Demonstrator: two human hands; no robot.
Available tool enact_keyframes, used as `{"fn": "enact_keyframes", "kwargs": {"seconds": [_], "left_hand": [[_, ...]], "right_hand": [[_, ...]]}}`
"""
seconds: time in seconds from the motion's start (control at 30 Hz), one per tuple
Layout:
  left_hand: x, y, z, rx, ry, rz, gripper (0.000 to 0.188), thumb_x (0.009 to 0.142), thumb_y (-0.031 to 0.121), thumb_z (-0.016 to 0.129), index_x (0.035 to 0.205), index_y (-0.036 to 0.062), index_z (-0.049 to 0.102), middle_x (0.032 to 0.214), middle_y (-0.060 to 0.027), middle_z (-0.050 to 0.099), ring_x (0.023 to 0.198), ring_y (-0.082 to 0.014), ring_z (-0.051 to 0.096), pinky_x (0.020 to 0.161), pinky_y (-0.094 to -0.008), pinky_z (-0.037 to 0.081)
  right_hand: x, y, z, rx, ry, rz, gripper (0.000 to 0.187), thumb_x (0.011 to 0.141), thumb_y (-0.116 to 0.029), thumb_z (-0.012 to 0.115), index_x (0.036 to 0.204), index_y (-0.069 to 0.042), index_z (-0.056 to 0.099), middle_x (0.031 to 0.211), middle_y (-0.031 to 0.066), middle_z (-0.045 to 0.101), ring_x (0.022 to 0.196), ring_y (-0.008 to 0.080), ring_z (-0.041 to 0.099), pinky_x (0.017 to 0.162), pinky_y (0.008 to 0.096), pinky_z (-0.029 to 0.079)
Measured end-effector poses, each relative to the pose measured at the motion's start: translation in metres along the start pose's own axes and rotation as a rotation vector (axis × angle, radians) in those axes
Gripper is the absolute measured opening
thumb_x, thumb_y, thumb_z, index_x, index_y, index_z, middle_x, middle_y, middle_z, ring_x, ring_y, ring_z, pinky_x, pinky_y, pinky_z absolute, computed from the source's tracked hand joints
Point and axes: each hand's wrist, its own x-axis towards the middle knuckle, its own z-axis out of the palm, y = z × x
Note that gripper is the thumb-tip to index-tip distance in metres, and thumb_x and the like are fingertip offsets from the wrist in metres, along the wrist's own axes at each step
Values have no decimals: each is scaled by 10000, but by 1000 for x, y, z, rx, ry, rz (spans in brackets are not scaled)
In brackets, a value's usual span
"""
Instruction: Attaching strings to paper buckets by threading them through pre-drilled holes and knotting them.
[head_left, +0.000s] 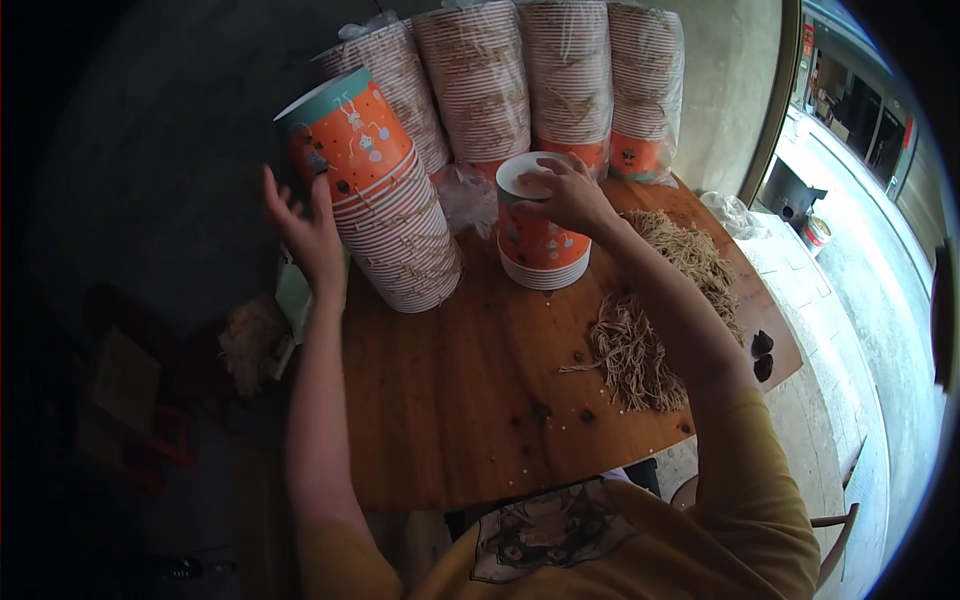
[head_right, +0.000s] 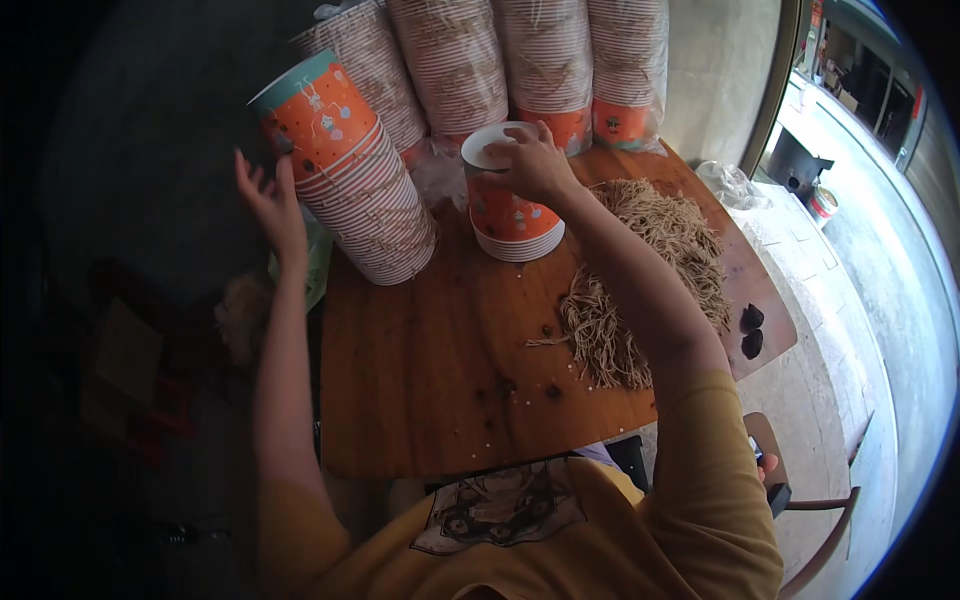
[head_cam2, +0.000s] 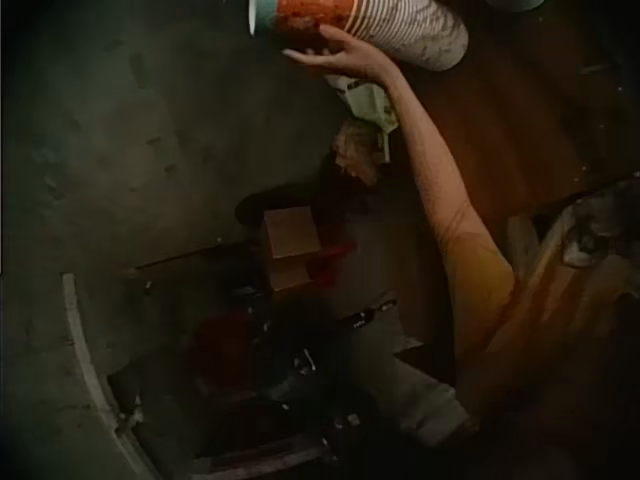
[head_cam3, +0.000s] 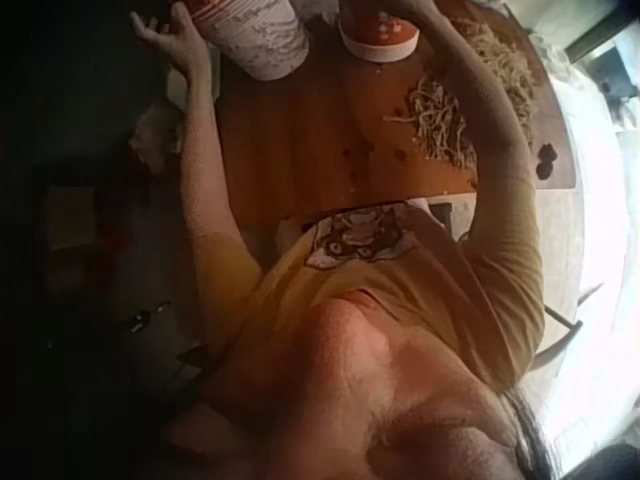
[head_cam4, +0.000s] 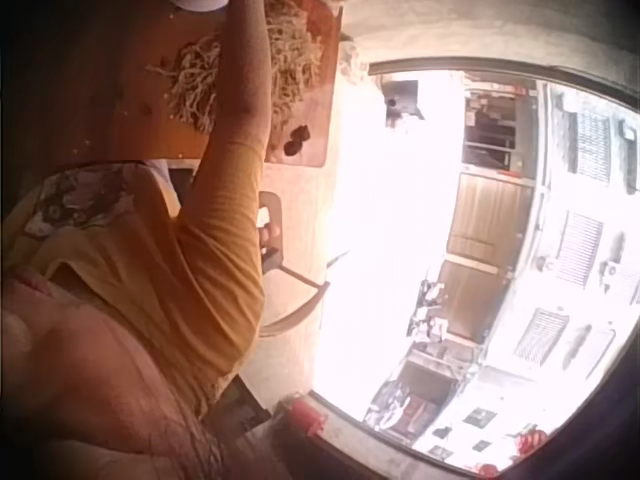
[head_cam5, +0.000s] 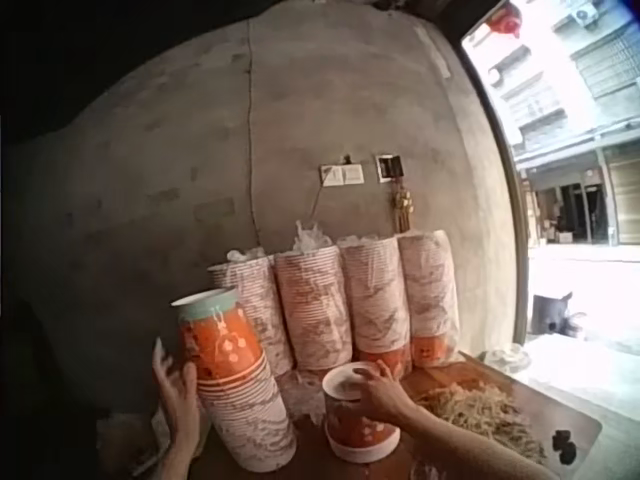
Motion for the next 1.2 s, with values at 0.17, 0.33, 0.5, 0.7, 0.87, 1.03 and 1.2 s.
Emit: {"fn": "enact_keyframes", "kwargs": {"seconds": [0.17, 0.33, 0.5, 0.7, 0.87, 1.03, 1.2], "left_hand": [[-160, 1, 37, -476, -527, -534, 494, 938, 286, 517, 1336, 43, 355, 1278, -136, 459, 1172, -232, 468, 971, -337, 399], [-190, -3, 86, -1027, -527, -1424, 566, 892, 365, 574, 1345, 94, 369, 1304, -98, 442, 1150, -236, 476, 972, -378, 393], [-202, -32, 119, -1240, -473, -1455, 414, 893, 228, 577, 1262, 74, 468, 1288, -77, 483, 1198, -232, 453, 1012, -423, 380], [-205, -57, 147, -1388, -296, -1448, 391, 872, 62, 537, 1253, 15, 465, 1224, -105, 546, 1137, -219, 516, 999, -375, 413], [-196, -67, 127, -850, -329, -910, 348, 918, 86, 485, 1263, 43, 475, 1289, -95, 498, 1216, -194, 448, 1025, -343, 345], [-164, 39, 104, -719, -388, -830, 344, 937, 136, 463, 1270, 52, 465, 1310, -82, 473, 1227, -172, 421, 1038, -337, 303], [-143, 137, 36, -1260, -444, -824, 403, 962, 294, 464, 1266, 30, 442, 1242, -109, 513, 1160, -189, 494, 982, -347, 395]], "right_hand": [[-3, 1, -12, 118, 124, -10, 414, 756, -482, 654, 1071, -213, 677, 1243, 94, 542, 1202, 299, 445, 964, 449, 401], [-11, -10, -21, 353, 128, -24, 431, 778, -441, 656, 1090, -145, 665, 1208, 121, 557, 1159, 295, 493, 952, 392, 421], [-23, 0, -48, 483, 146, -16, 416, 782, -402, 672, 1095, -129, 659, 1185, 129, 566, 1110, 274, 542, 926, 365, 448], [-25, 0, -88, 396, 394, -190, 361, 786, -316, 685, 1095, -132, 657, 1159, 76, 580, 1097, 232, 538, 937, 357, 430], [-46, -31, -131, 271, 609, -341, 393, 738, -295, 718, 1101, -158, 651, 1191, 61, 569, 1146, 270, 482, 962, 398, 394], [-111, -23, -143, 389, 701, -227, 417, 750, -310, 710, 1114, -120, 640, 1219, 81, 560, 1153, 259, 481, 966, 387, 388], [-150, -52, -117, 468, 674, -203, 522, 769, -465, 673, 1134, -96, 616, 1259, 100, 509, 1179, 276, 442, 989, 409, 359]]}}
